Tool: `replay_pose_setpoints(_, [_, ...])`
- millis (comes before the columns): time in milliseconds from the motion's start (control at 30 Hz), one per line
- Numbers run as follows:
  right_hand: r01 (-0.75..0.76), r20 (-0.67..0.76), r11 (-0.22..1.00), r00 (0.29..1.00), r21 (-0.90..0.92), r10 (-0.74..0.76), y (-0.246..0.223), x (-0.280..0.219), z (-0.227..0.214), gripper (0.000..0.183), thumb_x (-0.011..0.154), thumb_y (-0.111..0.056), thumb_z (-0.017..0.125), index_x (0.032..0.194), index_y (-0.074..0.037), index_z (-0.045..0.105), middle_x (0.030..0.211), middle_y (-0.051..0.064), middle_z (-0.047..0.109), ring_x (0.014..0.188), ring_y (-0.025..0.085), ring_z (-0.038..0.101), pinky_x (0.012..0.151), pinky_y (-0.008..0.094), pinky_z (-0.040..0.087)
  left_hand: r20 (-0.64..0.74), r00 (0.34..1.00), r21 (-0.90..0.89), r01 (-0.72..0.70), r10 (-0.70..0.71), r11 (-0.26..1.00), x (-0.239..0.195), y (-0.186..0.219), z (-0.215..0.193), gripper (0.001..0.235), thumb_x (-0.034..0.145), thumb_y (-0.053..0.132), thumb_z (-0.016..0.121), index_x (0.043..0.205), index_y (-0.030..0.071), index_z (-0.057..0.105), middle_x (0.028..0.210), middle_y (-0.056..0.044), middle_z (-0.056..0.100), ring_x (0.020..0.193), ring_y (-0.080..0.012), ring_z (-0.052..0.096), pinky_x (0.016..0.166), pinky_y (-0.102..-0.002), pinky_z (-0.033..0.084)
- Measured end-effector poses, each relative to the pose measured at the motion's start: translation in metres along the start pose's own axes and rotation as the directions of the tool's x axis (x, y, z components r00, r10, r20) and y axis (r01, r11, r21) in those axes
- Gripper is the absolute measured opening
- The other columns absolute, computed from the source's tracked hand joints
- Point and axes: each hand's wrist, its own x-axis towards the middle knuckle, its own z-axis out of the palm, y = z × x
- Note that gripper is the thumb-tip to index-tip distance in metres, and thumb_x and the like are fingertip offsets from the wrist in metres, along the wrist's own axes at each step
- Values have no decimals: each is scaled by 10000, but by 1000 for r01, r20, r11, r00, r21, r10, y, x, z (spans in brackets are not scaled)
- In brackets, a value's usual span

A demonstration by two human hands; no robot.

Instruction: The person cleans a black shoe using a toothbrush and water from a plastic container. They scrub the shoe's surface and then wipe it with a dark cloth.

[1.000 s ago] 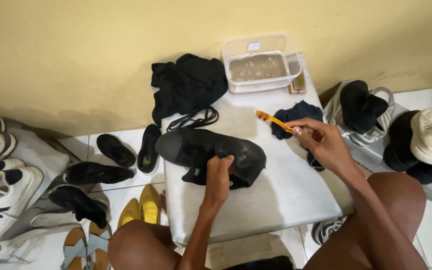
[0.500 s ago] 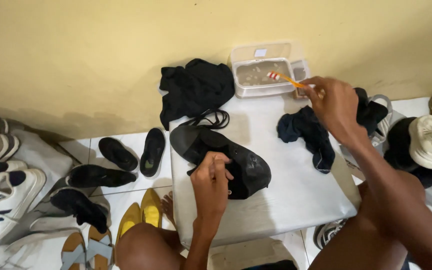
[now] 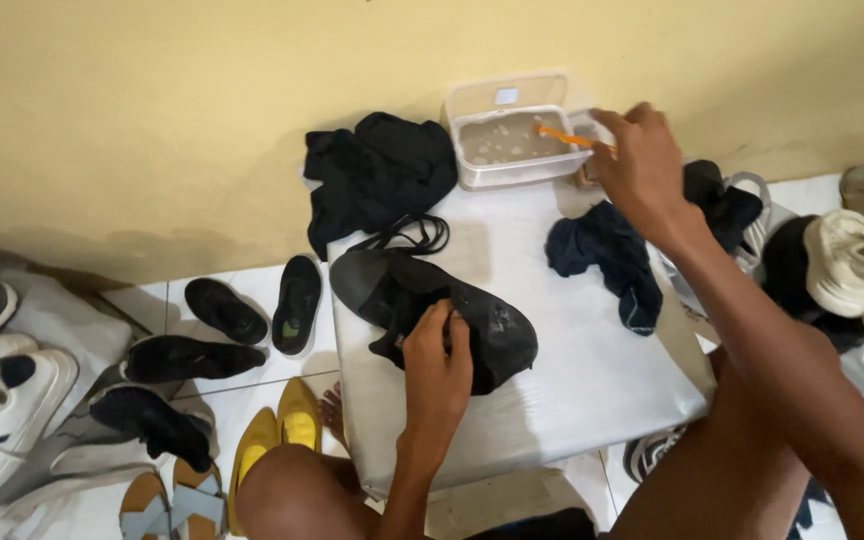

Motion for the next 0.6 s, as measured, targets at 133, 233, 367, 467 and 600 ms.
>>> replay_pose_setpoints(133, [61,-165,998,984,-34,-66,-20,-49,-28,328,995,-106,724,1317,-51,695,1030,164,545,1045,400,591,845,475,533,23,990,-138,144,-142,980,6,-15,7,275,1060,122,441,1019,19,692,880,-121,677,854,-178,667,716,-336,602])
replay_pose_setpoints(233, [-87,67,996,994,20,85,-28,-79,-27,360,995,-219,723,1287,-49,603,1050,227,565,1081,458,554,868,557,518,231,839,-738,481,-493,473,17,4,8,426,1010,308,452,1267,2,601,1197,-129,516,1131,-247,538,1038,-396,484])
replay_pose_setpoints(367, [-181,503,982,845,-47,180,-31,-100,-13,785,912,-494,668,1585,-228,367,1461,288,424,1343,527,413,1022,656,447,402,687,-822,562,-606,91,22,8,10,757,927,484,601,1491,17,409,1433,-181,379,1370,-322,407,1137,-471,375])
replay_pose_setpoints(467, [-163,506,981,840,-109,196,-15,-104,5,707,904,-534,670,1510,-260,429,1438,217,442,1328,440,436,1018,579,462,388,706,-841,534,-593,85,25,22,12,965,882,504,684,1598,61,211,1592,-221,201,1508,-366,237,1206,-520,251])
replay_pose_setpoints(600, [-147,404,989,904,-12,140,-5,-108,16,431,931,-298,725,1313,-168,573,1263,196,548,1186,421,561,964,493,514,313,692,-835,526,-650,159,23,27,15,958,842,604,678,1523,46,301,1165,-65,358,1129,-197,413,956,-310,353])
